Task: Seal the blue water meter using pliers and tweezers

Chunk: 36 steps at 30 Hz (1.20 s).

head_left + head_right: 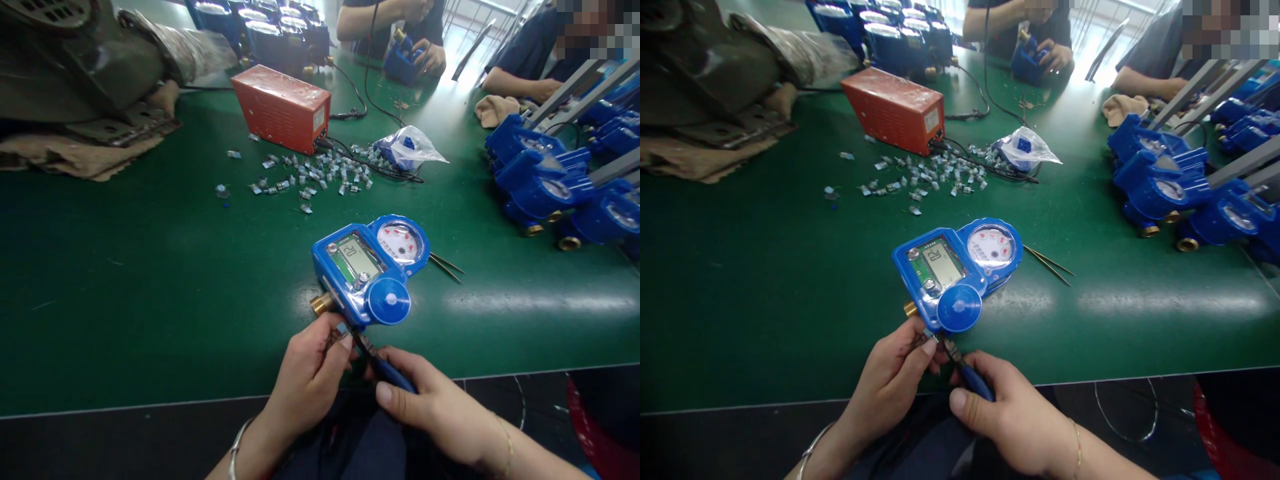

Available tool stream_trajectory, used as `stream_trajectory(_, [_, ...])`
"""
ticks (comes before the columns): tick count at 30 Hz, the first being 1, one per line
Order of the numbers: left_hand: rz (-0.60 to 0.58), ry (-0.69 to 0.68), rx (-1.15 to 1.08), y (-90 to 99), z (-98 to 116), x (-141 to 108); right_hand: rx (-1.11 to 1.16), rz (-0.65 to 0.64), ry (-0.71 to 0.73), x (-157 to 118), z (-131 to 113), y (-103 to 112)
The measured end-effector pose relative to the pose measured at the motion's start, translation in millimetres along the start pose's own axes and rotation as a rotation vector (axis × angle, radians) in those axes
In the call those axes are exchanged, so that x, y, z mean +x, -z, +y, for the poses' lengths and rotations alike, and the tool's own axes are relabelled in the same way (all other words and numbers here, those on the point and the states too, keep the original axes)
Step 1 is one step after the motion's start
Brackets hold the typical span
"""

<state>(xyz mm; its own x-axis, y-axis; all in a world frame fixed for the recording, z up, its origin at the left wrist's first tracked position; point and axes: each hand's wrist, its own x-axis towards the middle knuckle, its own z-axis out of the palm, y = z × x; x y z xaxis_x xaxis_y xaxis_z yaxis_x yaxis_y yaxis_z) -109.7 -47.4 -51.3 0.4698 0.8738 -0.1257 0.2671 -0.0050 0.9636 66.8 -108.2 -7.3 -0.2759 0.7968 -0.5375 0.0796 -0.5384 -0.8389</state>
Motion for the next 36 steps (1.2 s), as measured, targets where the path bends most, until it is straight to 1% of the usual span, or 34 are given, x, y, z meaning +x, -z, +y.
stream_trajectory(2, [0.0,0.001,-0.008,-0.1,0,0,0.043,-0.013,-0.015,1,-1,-1])
stream_trajectory(5, [-0.01,0.001,-0.053,-0.9,1,0,0.015,-0.005,0.014,2,1,-3])
stream_trajectory(8, [-0.011,-0.001,-0.076,-1.8,0,0,-0.077,0.036,0.062,4,5,-4])
stream_trajectory(14, [-0.005,-0.004,-0.09,-1.3,-1,-2,-0.363,0.136,0.131,5,6,-8])
stream_trajectory(17, [-0.008,0.011,-0.108,-1.3,0,-1,-0.396,0.139,0.182,1,7,-7])
stream_trajectory(19, [-0.02,0.028,-0.114,-1.2,2,0,-0.4,0.116,0.244,-5,10,-5])
stream_trajectory(20, [-0.025,0.034,-0.096,-0.9,3,0,-0.412,0.124,0.281,-9,12,-3])
stream_trajectory(21, [-0.027,0.039,-0.051,-0.3,4,1,-0.428,0.154,0.326,-13,14,-1])
stream_trajectory(22, [-0.022,0.037,0.026,0.6,6,0,-0.44,0.21,0.378,-17,16,1])
stream_trajectory(24, [0.02,0.002,0.259,3.5,10,-2,-0.426,0.396,0.485,-22,19,5])
stream_trajectory(26, [0.058,-0.054,0.502,7.5,15,-5,-0.374,0.59,0.565,-21,19,10])
stream_trajectory(28, [0.076,-0.104,0.676,11.5,19,-7,-0.335,0.72,0.607,-14,15,15])
stream_trajectory(30, [0.092,-0.15,0.797,14.2,22,-7,-0.352,0.81,0.665,0,8,20])
stream_trajectory(33, [0.211,-0.272,0.899,14.6,22,-3,-0.502,0.955,0.784,24,-7,27])
stream_trajectory(35, [0.284,-0.341,0.909,13.5,19,-1,-0.629,0.987,0.821,38,-16,33])
stream_trajectory(36, [0.29,-0.354,0.904,13.2,17,0,-0.673,0.981,0.82,44,-20,36])
